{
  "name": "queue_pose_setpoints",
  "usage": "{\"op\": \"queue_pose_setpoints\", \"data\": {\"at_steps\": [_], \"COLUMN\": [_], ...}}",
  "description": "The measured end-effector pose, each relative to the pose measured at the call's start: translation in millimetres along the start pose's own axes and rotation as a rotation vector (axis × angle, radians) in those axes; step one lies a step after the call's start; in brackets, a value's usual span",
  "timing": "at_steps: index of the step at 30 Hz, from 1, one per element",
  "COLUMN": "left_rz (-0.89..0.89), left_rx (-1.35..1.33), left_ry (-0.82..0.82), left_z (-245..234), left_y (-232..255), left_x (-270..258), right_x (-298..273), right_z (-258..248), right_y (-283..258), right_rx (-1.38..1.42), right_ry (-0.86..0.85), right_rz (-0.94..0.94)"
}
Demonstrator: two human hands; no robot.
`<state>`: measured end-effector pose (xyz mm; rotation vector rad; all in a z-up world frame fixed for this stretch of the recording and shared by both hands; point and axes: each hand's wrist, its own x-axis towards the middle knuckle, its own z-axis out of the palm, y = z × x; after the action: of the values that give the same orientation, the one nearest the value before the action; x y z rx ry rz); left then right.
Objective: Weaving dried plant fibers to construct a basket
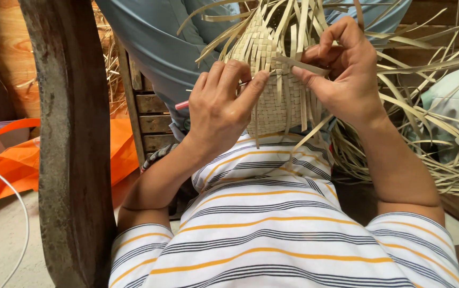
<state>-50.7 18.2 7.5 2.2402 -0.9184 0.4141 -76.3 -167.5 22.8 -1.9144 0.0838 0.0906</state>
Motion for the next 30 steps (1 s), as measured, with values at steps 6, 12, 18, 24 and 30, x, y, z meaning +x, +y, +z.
{"op": "queue_pose_setpoints", "data": {"at_steps": [6,12,18,24,30], "left_rz": [0.037,-0.091,-0.1,-0.104,-0.073], "left_rx": [0.16,-0.175,-0.731,-0.659,-0.483], "left_ry": [0.046,0.025,0.019,0.039,0.046], "left_z": [-3,16,27,29,20], "left_y": [7,-2,-20,-17,-13], "left_x": [3,-4,1,3,7], "right_x": [0,-2,0,3,-6], "right_z": [1,-2,-3,-11,-14], "right_y": [-5,0,8,-19,-5], "right_rx": [-0.017,0.002,0.074,-0.417,-0.536], "right_ry": [0.012,0.005,-0.026,-0.044,-0.071], "right_rz": [0.0,0.02,0.039,-0.485,-0.536]}}
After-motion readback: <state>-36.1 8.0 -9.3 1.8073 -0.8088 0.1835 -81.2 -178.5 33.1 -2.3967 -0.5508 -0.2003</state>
